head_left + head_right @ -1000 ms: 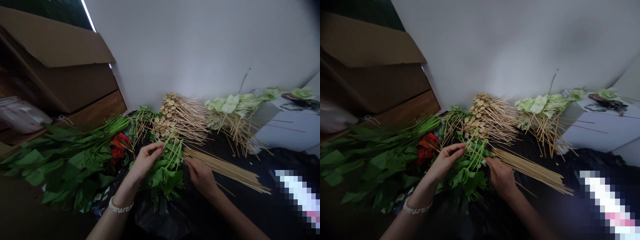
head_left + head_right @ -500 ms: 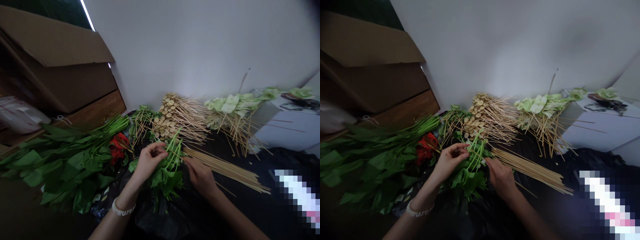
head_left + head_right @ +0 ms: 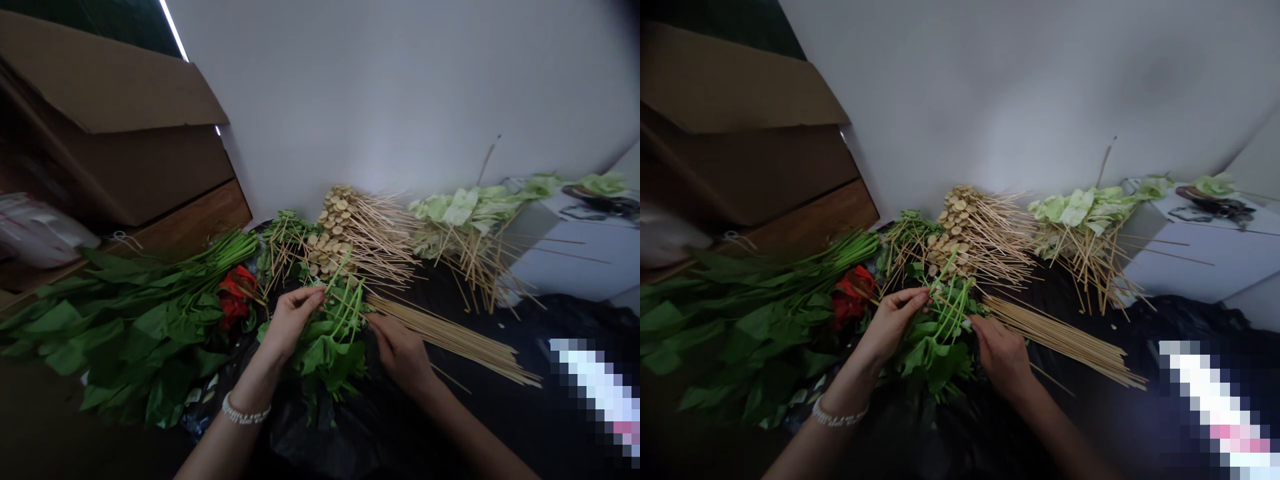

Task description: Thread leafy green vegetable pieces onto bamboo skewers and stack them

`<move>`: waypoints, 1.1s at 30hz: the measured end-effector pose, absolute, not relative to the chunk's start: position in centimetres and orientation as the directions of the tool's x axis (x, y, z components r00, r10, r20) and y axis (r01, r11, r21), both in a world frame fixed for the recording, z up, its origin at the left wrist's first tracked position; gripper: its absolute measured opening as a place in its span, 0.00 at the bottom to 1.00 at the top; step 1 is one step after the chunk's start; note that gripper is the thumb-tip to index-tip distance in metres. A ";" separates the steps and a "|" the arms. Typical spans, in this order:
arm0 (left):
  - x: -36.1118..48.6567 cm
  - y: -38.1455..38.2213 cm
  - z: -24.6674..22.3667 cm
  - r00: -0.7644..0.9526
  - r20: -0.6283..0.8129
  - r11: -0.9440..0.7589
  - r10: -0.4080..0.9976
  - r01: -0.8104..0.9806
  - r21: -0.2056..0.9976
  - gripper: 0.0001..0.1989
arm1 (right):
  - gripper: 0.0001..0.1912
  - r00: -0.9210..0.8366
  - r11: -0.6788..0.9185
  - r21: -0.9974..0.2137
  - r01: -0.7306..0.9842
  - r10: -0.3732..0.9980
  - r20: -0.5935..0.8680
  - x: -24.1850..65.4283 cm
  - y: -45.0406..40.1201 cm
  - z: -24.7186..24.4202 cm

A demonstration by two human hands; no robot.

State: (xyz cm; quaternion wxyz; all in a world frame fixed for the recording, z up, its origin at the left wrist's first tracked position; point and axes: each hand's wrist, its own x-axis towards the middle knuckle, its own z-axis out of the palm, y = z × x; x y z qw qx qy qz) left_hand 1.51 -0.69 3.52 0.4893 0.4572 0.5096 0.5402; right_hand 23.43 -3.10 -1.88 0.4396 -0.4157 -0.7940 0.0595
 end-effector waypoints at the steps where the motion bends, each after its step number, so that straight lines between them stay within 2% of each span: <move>1: 1.5 -0.7 3.5 -0.100 -0.009 0.002 0.995 -0.067 0.998 0.17 | 0.13 -0.271 0.649 -0.461 0.606 0.713 0.647 23.4 -3.1 -1.9; 8: 1.9 -0.8 3.8 -0.080 -0.035 0.028 0.996 -0.096 0.995 0.16 | 0.13 -0.279 0.653 -0.461 0.601 0.712 0.645 23.5 -3.0 -2.1; 23: 1.6 -0.6 3.8 -0.100 0.017 -0.015 0.995 0.016 1.000 0.12 | 0.13 -0.292 0.650 -0.449 0.614 0.715 0.636 23.3 -3.3 -2.2; 33: 2.2 -0.7 3.9 -0.057 -0.069 0.069 0.996 -0.006 0.998 0.15 | 0.12 -0.283 0.661 -0.434 0.613 0.696 0.660 23.1 -3.4 -2.4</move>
